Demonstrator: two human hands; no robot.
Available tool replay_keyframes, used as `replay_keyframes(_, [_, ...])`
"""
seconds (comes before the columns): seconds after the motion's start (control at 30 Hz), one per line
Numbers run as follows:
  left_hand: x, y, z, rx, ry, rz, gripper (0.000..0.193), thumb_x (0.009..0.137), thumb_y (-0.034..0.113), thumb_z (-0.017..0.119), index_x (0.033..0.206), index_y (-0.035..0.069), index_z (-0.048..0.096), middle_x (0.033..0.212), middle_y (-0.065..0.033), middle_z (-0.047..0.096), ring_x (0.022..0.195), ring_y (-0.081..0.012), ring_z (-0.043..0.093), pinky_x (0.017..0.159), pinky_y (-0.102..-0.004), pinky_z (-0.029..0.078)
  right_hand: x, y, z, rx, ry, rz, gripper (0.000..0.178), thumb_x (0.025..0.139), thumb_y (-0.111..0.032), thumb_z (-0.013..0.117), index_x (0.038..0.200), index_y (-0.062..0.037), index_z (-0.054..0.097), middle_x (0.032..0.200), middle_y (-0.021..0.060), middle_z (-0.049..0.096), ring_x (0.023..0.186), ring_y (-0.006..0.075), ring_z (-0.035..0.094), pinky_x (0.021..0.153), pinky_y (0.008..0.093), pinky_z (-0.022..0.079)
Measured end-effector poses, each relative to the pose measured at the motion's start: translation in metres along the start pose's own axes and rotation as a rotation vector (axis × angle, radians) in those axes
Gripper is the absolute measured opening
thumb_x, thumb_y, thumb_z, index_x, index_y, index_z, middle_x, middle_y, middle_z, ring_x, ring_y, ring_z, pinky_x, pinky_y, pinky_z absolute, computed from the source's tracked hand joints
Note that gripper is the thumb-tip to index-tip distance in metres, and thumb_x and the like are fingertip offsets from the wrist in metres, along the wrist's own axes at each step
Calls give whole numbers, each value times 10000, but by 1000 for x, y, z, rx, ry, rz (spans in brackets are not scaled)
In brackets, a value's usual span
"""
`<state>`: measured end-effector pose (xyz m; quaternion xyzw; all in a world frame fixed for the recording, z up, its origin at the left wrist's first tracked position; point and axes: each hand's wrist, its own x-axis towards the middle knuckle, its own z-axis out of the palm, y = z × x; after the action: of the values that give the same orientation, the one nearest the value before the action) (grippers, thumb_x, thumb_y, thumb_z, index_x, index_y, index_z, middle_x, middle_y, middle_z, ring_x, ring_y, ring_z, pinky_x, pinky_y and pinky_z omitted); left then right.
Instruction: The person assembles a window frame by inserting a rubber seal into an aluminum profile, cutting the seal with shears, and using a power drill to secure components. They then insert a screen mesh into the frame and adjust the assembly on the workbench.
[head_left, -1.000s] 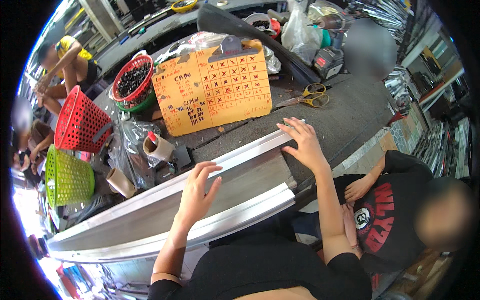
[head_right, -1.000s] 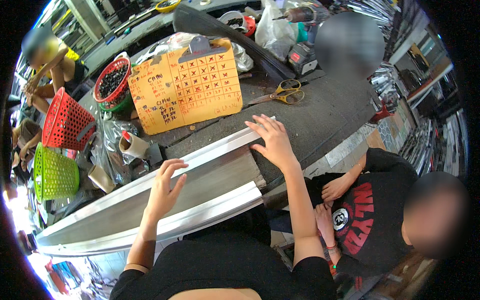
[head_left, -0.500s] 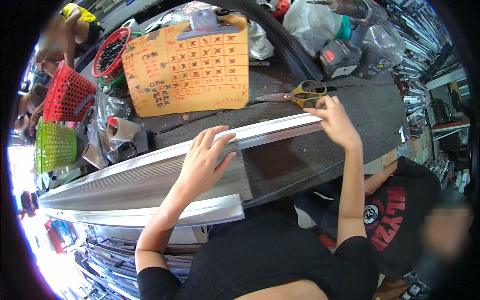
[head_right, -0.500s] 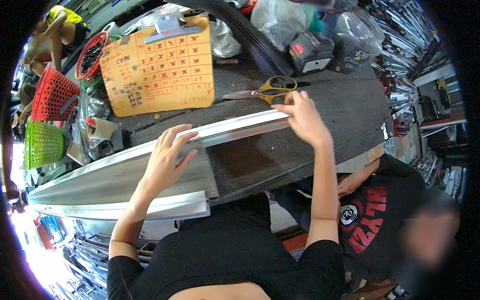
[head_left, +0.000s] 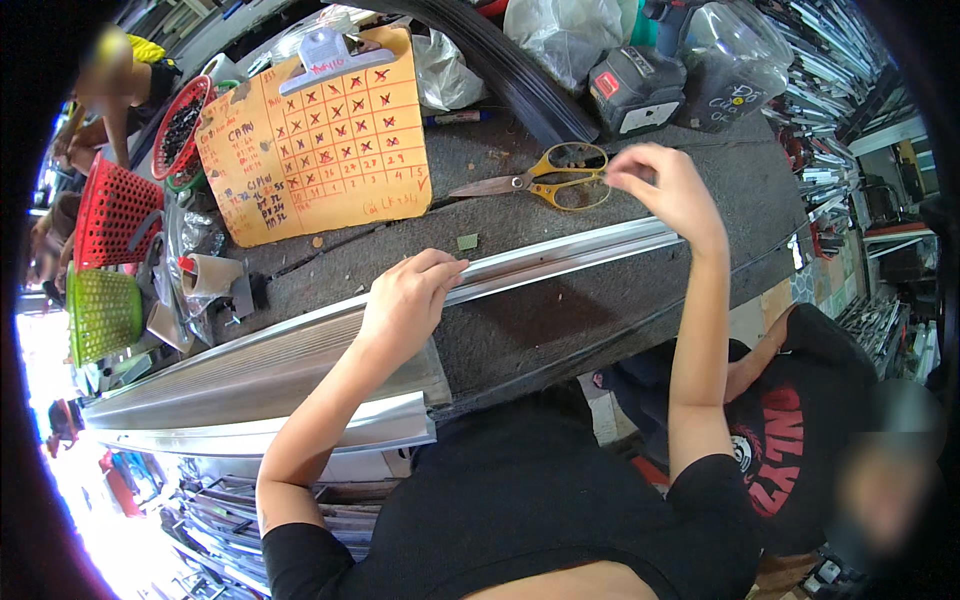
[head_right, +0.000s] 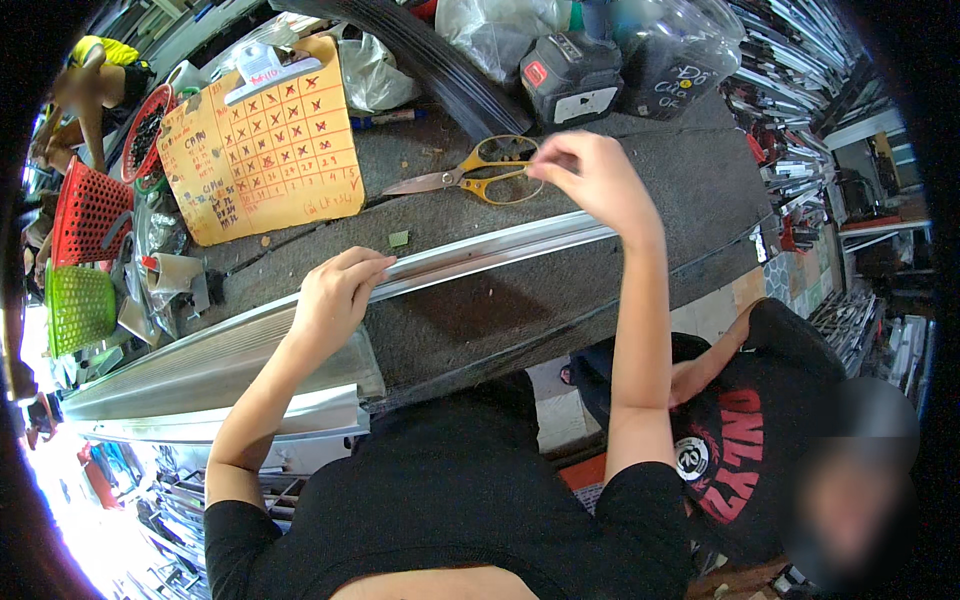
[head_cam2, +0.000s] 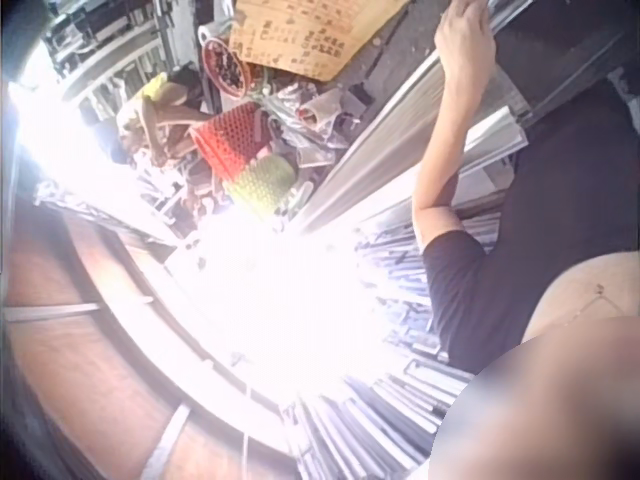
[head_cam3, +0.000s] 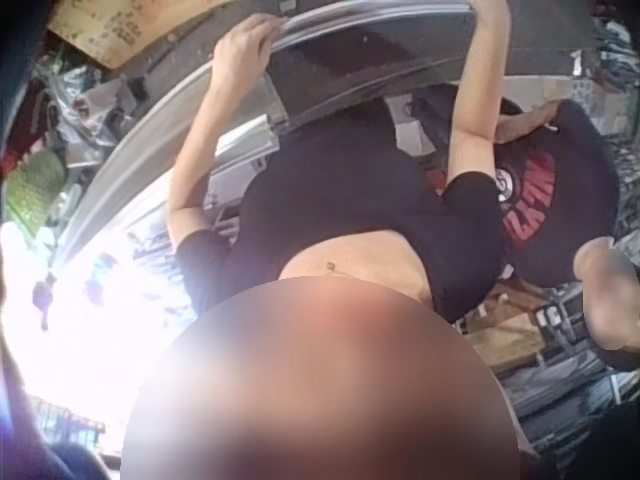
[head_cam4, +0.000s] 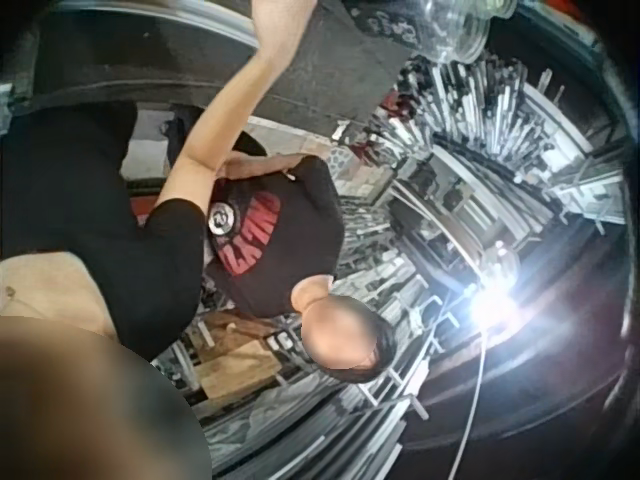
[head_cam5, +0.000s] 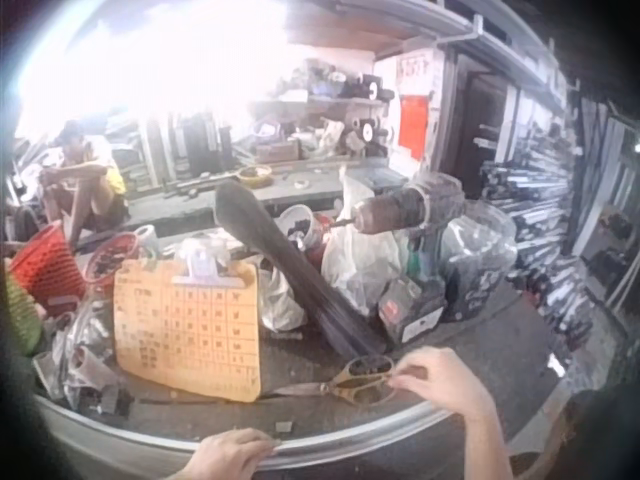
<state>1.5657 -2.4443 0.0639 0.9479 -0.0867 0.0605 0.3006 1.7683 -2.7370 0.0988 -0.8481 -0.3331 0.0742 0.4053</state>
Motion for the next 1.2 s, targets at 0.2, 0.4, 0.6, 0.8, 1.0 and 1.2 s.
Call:
replay_keyframes(0.2, [-1, 0, 1, 20, 21, -5, 186, 899, 60, 650, 1062, 58, 740, 1000, -73, 712, 790, -280, 707, 703, -374, 565, 38, 21, 59, -503, -160, -215, 287, 849, -153, 728, 1069, 4, 631, 1054, 149, 677, 957, 346, 655, 882, 428, 523])
replay_keyframes(0.4, [-1, -4, 2, 44, 6, -4, 167, 897, 84, 667, 1047, 71, 740, 1001, -75, 715, 809, -286, 712, 721, -375, 574, 2, -26, -7, -436, 5, -77, 249, 874, -128, 695, 1083, -8, 634, 1032, 157, 708, 908, 333, 703, 807, 414, 555])
replay_keyframes(0.6, [-1, -11, 2, -114, 90, -80, 217, 896, 137, 711, 991, 32, 547, 911, -122, 648, 841, -335, 701, 676, -428, 552, -114, -90, 35, 889, 527, -218, 509, 1044, -480, 402, 1147, -15, 582, 794, 68, 624, 578, 133, 590, 489, 230, 462])
replay_keyframes(0.8, [1, -19, 8, -206, 114, -209, 286, 876, -5, 706, 1020, 3, 458, 967, -134, 570, 772, -307, 670, 655, -378, 556, -181, -108, 103, 669, 80, 508, 223, 1037, -227, 544, 890, -61, 521, 621, 14, 511, 461, 91, 515, 402, 249, 416])
replay_keyframes(1.0, [4, -21, 5, -199, 56, -159, 255, 902, 66, 693, 1045, 26, 487, 1030, -179, 587, 833, -383, 660, 685, -425, 541, -180, -136, 66, 785, 329, 223, 218, 991, -194, 607, 849, -56, 514, 599, 12, 509, 436, 77, 469, 398, 235, 372])
replay_keyframes(1.2, [-2, 28, -4, -5, 419, 250, 535, 887, 333, 727, 1299, 68, 513, 1309, -150, 554, 1269, -347, 528, 1053, -469, 423, -157, -133, 81, 202, -63, 527, 231, 898, -103, 729, 1020, 76, 648, 792, 91, 717, 674, 146, 689, 606, 284, 514])
